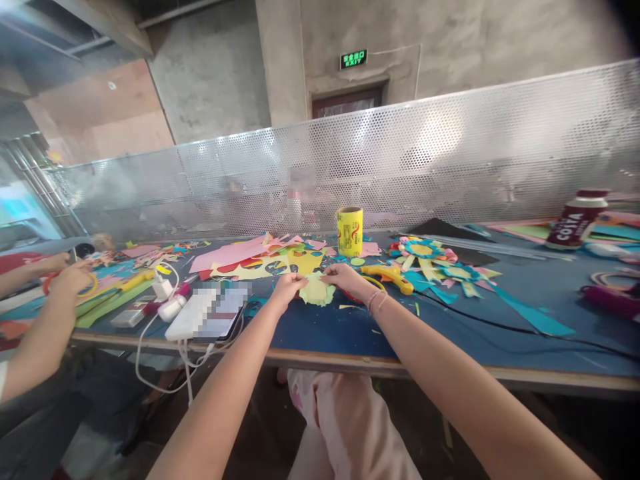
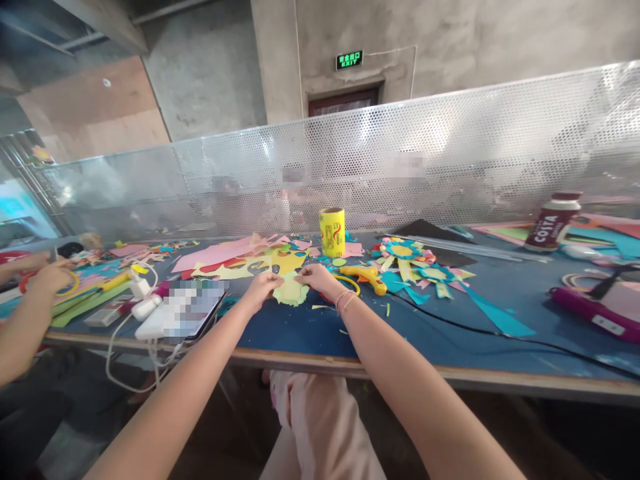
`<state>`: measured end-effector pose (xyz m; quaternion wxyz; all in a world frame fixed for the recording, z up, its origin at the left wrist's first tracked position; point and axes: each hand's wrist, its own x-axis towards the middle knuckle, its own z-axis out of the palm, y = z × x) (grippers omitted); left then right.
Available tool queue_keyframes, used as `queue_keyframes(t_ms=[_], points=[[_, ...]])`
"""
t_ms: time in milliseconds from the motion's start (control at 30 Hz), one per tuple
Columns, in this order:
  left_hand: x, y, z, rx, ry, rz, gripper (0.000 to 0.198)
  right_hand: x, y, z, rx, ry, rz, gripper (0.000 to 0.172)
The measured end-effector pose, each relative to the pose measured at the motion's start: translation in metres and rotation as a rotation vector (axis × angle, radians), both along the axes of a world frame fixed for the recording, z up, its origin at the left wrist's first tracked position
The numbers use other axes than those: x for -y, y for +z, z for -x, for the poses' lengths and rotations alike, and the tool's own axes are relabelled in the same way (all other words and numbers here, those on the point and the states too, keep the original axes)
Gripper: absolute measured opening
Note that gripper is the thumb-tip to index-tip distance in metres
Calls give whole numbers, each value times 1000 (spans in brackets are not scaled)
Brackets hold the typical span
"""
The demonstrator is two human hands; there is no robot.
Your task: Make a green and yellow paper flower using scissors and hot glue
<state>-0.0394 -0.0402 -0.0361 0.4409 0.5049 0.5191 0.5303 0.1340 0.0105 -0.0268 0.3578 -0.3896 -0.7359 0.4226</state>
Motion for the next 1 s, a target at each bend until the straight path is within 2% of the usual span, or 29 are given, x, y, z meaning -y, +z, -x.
queue_keyframes(t_ms=[167, 267, 367, 467, 633, 800, 900, 1000], points=[[0, 0, 0, 4, -42, 45, 27, -1, -2, 2, -15, 6, -8, 38], [-3, -3, 2, -146, -25, -79, 29, 2, -2, 5, -31, 44, -34, 38], [-5, -5, 3, -212, -14, -180, 29, 6, 0, 5, -45, 93, 45, 41], [-5, -5, 3, -199, -40, -209, 31, 11, 3, 5, -42, 134, 139, 43], [-4, -5, 1, -140, -77, -212, 31, 13, 5, 5, -102, 127, 111, 40], [-4, -7, 0, -73, -128, -118, 32, 11, 5, 4, -138, 130, 102, 38], [-5, -7, 1, -105, -123, -139, 31, 12, 4, 4, -129, 128, 108, 36], [-6, -6, 3, -127, -70, -207, 28, 13, 4, 4, -121, 131, 219, 34]])
